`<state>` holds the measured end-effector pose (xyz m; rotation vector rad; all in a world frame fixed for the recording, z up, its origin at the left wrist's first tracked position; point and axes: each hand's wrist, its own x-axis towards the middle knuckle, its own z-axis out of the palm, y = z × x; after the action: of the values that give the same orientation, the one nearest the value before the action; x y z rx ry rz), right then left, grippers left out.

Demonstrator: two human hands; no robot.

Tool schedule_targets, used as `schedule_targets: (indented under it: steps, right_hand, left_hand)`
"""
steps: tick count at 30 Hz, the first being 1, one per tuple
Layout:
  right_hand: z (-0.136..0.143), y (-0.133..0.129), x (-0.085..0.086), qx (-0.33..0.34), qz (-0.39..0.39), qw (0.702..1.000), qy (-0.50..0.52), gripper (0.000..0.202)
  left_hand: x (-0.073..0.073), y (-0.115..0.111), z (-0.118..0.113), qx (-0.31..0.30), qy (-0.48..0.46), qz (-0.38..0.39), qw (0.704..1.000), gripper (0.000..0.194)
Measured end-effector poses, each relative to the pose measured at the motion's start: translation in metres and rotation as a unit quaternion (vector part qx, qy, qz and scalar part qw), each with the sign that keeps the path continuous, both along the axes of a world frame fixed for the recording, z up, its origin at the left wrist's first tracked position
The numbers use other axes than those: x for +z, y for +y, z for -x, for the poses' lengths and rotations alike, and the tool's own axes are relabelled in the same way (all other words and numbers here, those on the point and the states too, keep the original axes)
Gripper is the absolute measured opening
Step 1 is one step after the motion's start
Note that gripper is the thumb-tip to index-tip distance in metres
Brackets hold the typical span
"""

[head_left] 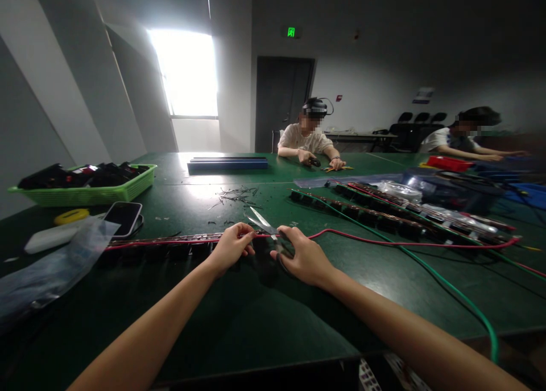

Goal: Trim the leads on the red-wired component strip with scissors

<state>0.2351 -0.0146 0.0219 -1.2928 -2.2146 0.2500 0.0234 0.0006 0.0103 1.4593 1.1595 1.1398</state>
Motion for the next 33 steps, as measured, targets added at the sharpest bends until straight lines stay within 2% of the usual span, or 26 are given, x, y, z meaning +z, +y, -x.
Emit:
schedule_targets:
  steps: [11, 18, 33]
  right_hand:
    - [0.0001, -0.0003, 0.0003, 0.064, 0.022, 0.998, -0.008, 0.051]
    - [0.0005, -0.0008, 0.0011, 0.07, 0.021, 0.997, -0.003, 0.046]
    - [0.0002, 0.0001, 0.0009, 0.083, 0.028, 0.996, 0.012, 0.049]
  left_hand:
    - [-0.0006, 0.0002, -0.0009, 0.006, -0.004, -0.001, 1.0, 0.011]
    - [-0.0017, 0.0012, -0.0006, 0.005, -0.005, 0.003, 1.0, 0.011]
    - [0.0014, 0.0, -0.0002, -0.004, 0.012, -0.004, 1.0, 0.012]
